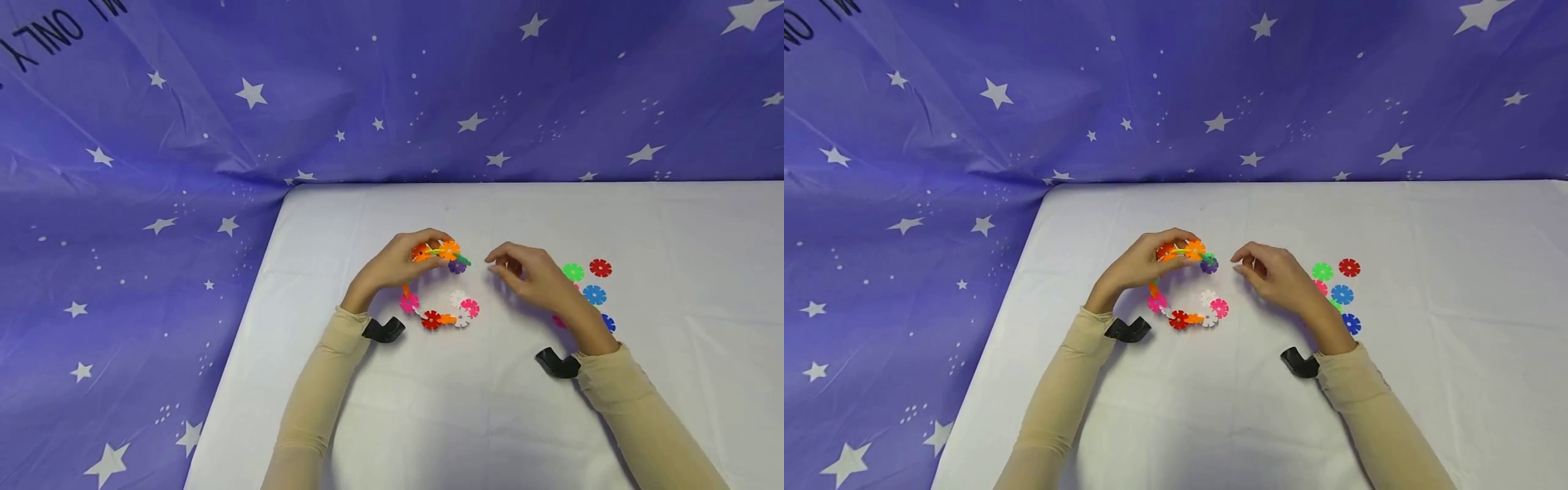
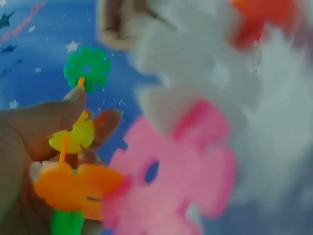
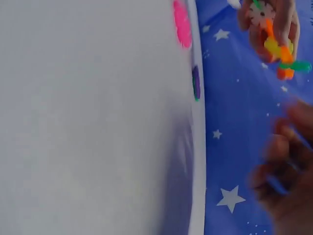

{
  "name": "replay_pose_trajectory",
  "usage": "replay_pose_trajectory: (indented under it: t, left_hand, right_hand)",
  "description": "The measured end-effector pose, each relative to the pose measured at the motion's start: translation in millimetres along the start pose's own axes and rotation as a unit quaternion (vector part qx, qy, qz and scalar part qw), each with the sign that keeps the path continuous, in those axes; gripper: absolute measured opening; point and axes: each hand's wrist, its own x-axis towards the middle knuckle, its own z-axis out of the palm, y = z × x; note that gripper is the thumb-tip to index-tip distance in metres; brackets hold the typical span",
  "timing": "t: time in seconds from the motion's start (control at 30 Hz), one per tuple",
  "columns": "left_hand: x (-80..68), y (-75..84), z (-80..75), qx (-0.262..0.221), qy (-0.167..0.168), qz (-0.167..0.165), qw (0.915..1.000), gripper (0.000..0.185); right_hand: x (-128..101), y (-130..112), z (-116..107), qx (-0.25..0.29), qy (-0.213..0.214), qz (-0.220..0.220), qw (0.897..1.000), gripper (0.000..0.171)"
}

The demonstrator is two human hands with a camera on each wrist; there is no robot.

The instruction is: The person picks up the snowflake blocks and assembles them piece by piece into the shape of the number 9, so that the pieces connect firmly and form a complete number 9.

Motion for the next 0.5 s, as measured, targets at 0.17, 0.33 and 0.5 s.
replay_pose_trajectory:
  t: [0.17,0.33,0.5]
  left_hand:
    - [-1.6,-10.4,-4.2,-0.014,-0.045,0.007,0.9988,0.036]
    - [1.1,-11.8,-0.5,-0.008,-0.064,0.005,0.9979,0.037]
    - [2.6,-13.1,4.7,-0.005,-0.077,-0.001,0.997,0.039]
  right_hand:
    - [-3,-1,13,-0.045,-0.195,0.055,0.978,0.027]
    - [-4,-8,21,-0.095,-0.223,0.057,0.969,0.028]
    - [-4,-8,22,-0.093,-0.212,0.076,0.97,0.021]
